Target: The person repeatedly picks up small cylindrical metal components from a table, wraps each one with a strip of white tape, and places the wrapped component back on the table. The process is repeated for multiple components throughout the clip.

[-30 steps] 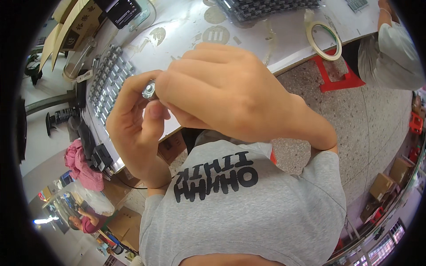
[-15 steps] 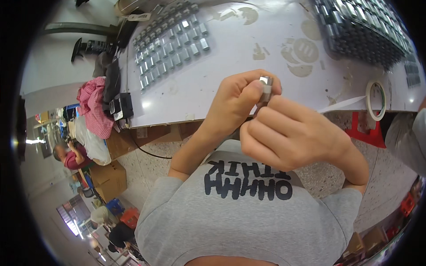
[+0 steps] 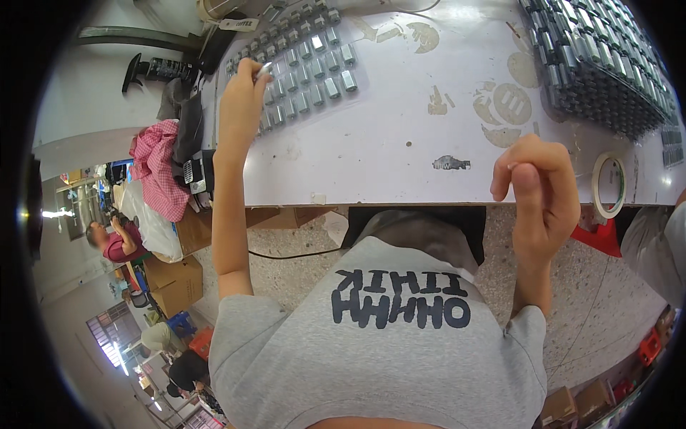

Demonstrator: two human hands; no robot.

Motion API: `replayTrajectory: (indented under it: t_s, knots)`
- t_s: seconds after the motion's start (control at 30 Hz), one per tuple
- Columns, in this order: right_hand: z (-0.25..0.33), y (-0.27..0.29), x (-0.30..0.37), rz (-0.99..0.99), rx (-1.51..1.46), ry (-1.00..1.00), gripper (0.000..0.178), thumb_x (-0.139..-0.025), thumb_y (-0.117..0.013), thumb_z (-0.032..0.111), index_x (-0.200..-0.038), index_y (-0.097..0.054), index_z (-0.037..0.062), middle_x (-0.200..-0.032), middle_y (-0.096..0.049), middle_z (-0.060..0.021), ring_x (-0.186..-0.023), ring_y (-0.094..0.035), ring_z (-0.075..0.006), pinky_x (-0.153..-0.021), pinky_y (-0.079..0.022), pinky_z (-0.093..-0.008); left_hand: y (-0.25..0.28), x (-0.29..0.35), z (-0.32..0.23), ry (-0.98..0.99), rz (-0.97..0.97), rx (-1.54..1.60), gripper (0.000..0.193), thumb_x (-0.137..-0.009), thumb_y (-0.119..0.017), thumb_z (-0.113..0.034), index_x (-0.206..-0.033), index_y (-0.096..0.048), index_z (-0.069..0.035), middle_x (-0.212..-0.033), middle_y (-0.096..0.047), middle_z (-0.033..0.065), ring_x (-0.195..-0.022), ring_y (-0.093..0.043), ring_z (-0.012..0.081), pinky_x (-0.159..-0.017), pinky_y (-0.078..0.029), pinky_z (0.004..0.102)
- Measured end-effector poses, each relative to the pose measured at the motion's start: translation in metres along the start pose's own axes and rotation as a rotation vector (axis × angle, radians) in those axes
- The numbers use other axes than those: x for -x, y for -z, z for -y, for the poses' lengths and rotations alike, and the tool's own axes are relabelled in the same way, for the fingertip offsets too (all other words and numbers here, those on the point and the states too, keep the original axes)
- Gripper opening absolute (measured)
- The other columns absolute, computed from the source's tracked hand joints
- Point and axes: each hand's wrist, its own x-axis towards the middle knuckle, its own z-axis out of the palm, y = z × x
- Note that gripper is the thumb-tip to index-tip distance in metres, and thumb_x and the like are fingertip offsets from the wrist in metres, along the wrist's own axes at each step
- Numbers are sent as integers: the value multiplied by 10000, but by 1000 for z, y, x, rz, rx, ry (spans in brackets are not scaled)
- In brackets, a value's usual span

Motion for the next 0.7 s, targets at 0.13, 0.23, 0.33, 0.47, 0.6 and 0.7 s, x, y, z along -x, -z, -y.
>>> replayTrajectory:
  t_s: [0.13,0.23,0.33,0.47,0.6,0.7]
  knots:
    - [8,-2,3,-32,-358,157,193,-877,-444,180,-771,-413,23,-577,-417,-43,-392,-346,-65,-379,-281,-207,-19,-15,11,-245,-253,-175,166,-764,-560,-143,-901,-509,-64,-805,-553,76,-774,-511,245,-678,-423,328]
    - [14,1,10,-37,-384,37,185,-874,-448,168,-794,-427,3,-595,-433,-51,-402,-351,-62,-386,-275,-197,-28,-22,10,-243,-296,-249,183,-727,-596,-122,-873,-507,-56,-825,-539,53,-805,-502,220,-678,-440,327]
    - [16,6,16,5,-276,-102,165,-863,-460,129,-834,-446,-32,-672,-490,-86,-443,-404,-69,-408,-304,-187,-33,-21,5,-172,-296,-285,162,-717,-604,-114,-849,-522,-65,-811,-531,46,-809,-496,221,-688,-442,321]
    - [22,5,17,83,-192,-173,151,-843,-460,48,-914,-468,-85,-834,-536,-149,-534,-475,-86,-476,-366,-177,-33,-17,5,-233,-278,-254,143,-716,-607,-112,-827,-536,-57,-819,-531,47,-800,-492,227,-691,-438,316]
    - [25,4,9,137,-134,-219,175,-856,-423,34,-982,-473,-76,-755,-553,-117,-494,-423,-56,-456,-328,-161,-29,-11,16,-260,-216,-70,130,-737,-594,-118,-855,-585,-67,-849,-545,49,-805,-492,227,-682,-429,319]
    - [30,5,4,198,-98,-281,195,-863,-391,22,-1022,-478,-50,-697,-565,-77,-465,-381,-40,-441,-299,-154,-28,-8,15,-262,-248,-44,143,-760,-576,-135,-888,-612,-83,-866,-556,47,-809,-497,226,-684,-424,320]
